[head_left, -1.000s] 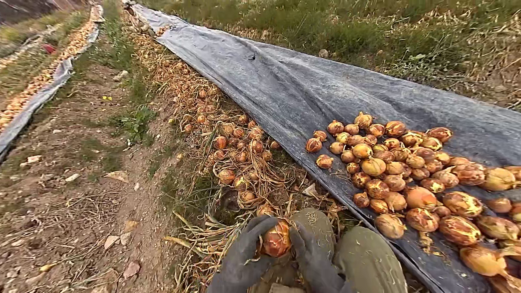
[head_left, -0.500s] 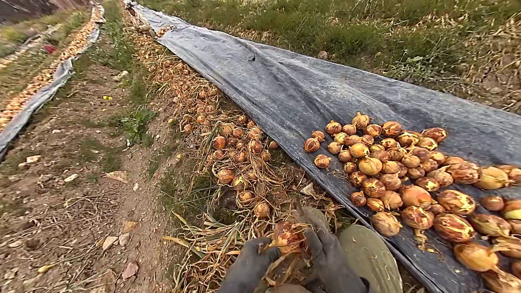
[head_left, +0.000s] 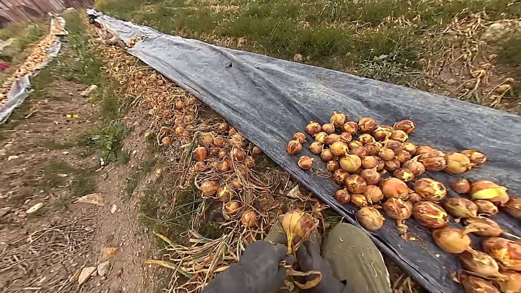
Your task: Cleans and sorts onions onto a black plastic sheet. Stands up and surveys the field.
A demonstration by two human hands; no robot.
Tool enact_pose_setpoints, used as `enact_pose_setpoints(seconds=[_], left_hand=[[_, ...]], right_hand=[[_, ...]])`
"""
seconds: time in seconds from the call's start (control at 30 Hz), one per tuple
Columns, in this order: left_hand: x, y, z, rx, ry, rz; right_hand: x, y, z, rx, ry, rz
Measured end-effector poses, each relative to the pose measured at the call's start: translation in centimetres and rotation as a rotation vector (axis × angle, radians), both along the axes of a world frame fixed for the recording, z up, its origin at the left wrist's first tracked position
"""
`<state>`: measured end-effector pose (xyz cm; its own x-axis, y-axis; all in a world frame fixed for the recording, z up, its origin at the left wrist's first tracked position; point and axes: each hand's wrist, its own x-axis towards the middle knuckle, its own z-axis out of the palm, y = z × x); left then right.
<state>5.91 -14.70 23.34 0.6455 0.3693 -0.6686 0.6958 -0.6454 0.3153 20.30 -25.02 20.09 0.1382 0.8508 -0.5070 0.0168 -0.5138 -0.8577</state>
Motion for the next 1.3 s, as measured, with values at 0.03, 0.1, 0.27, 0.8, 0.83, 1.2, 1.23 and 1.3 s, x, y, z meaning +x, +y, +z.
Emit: enact_pose_setpoints(seconds=[0.03, 0.1, 0.27, 0.8, 0.83, 1.2, 1.23, 1.3], left_hand=[[0.4, 0.2, -0.3, -0.021, -0.019, -0.05], [1.4, 1.4, -1.0, -0.046, -0.05, -0.109], [-0.4, 7.6, 1.7, 0.423, 0.013, 0.24], [-1.5, 10.8, -21.2, 0.258, 0.046, 0.995], [-2.1, 11.4, -21.3, 0.167, 0.03, 0.989], [-6.7, 1.4, -6.2, 0.019, -0.957, 0.633], [-6.5, 0.6, -5.5, 0.034, -0.906, 0.568], [-6.5, -0.7, -4.3, 0.04, -0.72, 0.489]], right_hand=[[0.2, -0.4, -1.3, 0.047, -0.059, 0.017], [0.8, -1.0, -4.7, 0.205, -0.191, 0.0], [7.4, 2.3, -3.8, 0.519, -0.433, -0.31], [1.0, -3.6, -7.8, -0.056, 0.349, -0.261], [0.3, -4.8, -7.5, -0.037, 0.207, -0.148], [-1.7, 1.1, -6.1, 0.251, -0.081, -0.035], [-2.7, 1.2, -6.1, 0.309, 0.002, -0.093], [-3.9, 1.0, -6.0, 0.397, 0.018, -0.161]])
